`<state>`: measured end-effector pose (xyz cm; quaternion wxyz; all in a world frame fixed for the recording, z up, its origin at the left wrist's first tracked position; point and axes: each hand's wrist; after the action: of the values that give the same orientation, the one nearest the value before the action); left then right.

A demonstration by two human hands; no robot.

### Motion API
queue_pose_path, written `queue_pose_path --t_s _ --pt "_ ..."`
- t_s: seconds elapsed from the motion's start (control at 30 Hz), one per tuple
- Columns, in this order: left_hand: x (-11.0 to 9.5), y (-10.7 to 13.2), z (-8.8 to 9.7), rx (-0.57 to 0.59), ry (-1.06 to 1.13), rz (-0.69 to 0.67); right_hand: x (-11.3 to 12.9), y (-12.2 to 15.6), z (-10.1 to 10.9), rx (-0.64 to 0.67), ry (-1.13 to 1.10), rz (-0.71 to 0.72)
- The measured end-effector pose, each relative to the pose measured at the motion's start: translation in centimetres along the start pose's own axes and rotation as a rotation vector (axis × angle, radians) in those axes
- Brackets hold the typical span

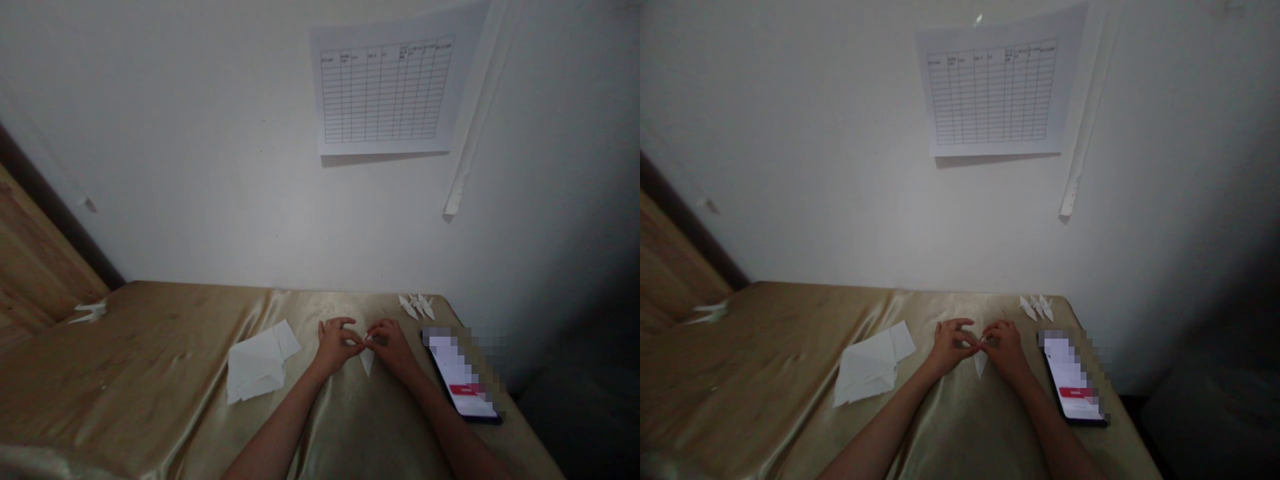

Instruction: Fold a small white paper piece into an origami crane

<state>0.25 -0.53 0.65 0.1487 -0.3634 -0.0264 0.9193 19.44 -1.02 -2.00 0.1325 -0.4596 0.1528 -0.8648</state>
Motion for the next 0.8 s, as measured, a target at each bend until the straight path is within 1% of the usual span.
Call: queue_pose_path --t_s 0.23,0.5,0.57,0.7,0.8 --pt "-0.24 -0.11 0.04 0.025 -0.031 -0.019 0.68 -0.03 0.51 -0.053 0.016 -0.037" --pt "-0.31 0.06 0.02 0.025 -0.046 -0.019 0.13 0.06 0.54 -0.02 0.052 -0.054" --pt "-0.32 0.11 0.06 0.027 -0.057 -0.014 0.09 0.1 0.56 -0.013 0.059 -0.047" --pt "-0.32 0.14 0.12 0.021 -0.076 -0.01 0.34 0.15 0.77 -0.046 0.086 -0.005" --pt "-0.31 0.11 0.12 0.03 -0.08 -0.004 0.68 0.14 0.95 -0.02 0.122 0.032"
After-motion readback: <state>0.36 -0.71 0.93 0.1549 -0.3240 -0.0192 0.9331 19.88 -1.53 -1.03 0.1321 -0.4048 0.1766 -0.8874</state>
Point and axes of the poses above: each hand's wrist, its own y-axis away from the middle knuckle, its own z-axis out of the back of the hand, x = y × z
